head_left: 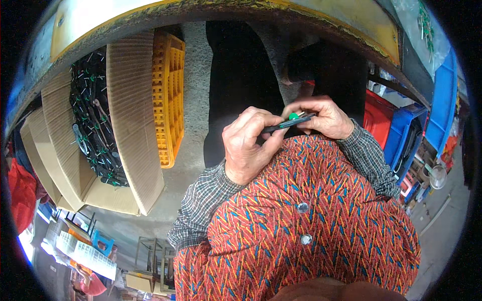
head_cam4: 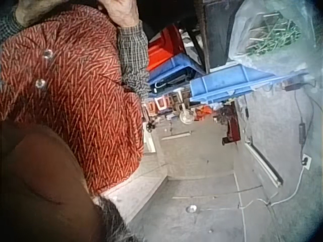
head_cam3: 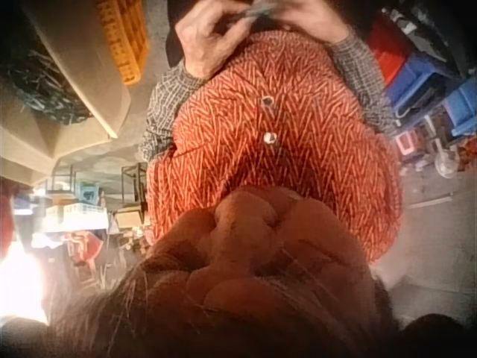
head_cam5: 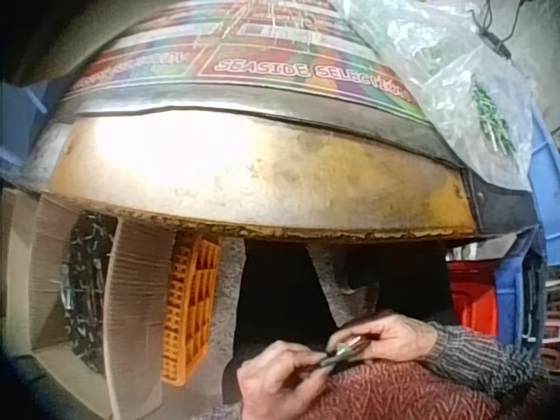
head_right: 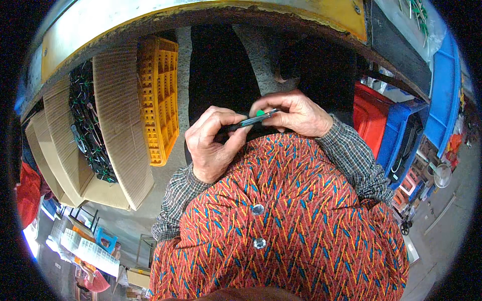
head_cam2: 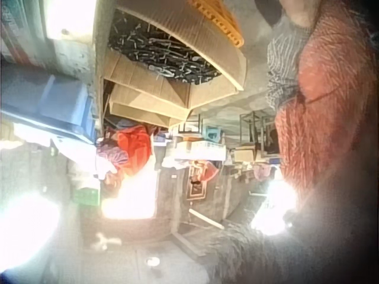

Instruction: The person assembles components by taking black plastic parts from a tray and pins from a bag, fitting the pins into the plastic parts by hand, and placing the assembled pieces into a box.

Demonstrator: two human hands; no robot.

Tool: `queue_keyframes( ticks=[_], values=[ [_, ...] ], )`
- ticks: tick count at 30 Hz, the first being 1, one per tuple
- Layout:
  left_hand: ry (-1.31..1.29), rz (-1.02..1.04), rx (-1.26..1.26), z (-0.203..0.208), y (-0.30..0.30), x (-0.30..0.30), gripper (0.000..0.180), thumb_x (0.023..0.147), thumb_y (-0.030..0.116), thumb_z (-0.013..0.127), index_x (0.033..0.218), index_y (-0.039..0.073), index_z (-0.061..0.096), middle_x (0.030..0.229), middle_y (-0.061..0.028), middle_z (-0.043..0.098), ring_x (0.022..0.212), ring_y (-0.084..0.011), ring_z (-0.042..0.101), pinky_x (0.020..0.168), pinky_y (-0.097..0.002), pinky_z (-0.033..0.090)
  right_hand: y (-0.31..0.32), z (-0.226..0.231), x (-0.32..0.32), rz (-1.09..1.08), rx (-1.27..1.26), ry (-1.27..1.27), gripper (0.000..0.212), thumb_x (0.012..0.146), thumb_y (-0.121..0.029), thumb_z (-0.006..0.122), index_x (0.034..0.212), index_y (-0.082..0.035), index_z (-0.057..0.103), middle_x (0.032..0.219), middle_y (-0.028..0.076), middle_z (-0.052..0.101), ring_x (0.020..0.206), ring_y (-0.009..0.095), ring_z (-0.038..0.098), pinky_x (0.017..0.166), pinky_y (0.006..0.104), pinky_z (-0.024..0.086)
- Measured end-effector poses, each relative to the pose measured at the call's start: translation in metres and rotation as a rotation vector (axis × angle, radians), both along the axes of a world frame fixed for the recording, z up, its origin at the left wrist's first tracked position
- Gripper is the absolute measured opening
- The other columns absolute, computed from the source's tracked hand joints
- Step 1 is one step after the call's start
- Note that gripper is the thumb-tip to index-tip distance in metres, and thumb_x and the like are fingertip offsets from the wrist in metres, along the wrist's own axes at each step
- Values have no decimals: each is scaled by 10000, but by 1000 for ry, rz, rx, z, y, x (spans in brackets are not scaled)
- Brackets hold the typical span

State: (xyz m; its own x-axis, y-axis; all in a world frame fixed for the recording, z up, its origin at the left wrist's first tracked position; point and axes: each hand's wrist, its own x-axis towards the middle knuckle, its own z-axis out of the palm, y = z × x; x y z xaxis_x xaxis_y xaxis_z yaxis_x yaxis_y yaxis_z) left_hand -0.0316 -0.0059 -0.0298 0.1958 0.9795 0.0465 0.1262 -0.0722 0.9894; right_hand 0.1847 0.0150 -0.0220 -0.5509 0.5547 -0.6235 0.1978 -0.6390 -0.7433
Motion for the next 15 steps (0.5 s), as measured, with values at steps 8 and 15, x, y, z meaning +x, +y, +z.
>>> queue_keyframes(
  ticks=[8,15],
  values=[
    [39,-8,61,-2,1,-1,186,683,-25,732,840,19,641,799,-76,619,591,-126,606,488,-234,488,0,-1,2,47,67,-27,214,923,-188,587,1063,-28,613,762,-44,526,646,24,456,583,182,397],
    [34,-7,59,-4,1,-1,178,687,-18,733,836,22,645,796,-75,619,595,-121,610,493,-239,492,0,-1,0,-15,7,26,205,918,-176,596,1059,-29,614,766,-46,533,635,23,455,569,184,402]
  ],
)
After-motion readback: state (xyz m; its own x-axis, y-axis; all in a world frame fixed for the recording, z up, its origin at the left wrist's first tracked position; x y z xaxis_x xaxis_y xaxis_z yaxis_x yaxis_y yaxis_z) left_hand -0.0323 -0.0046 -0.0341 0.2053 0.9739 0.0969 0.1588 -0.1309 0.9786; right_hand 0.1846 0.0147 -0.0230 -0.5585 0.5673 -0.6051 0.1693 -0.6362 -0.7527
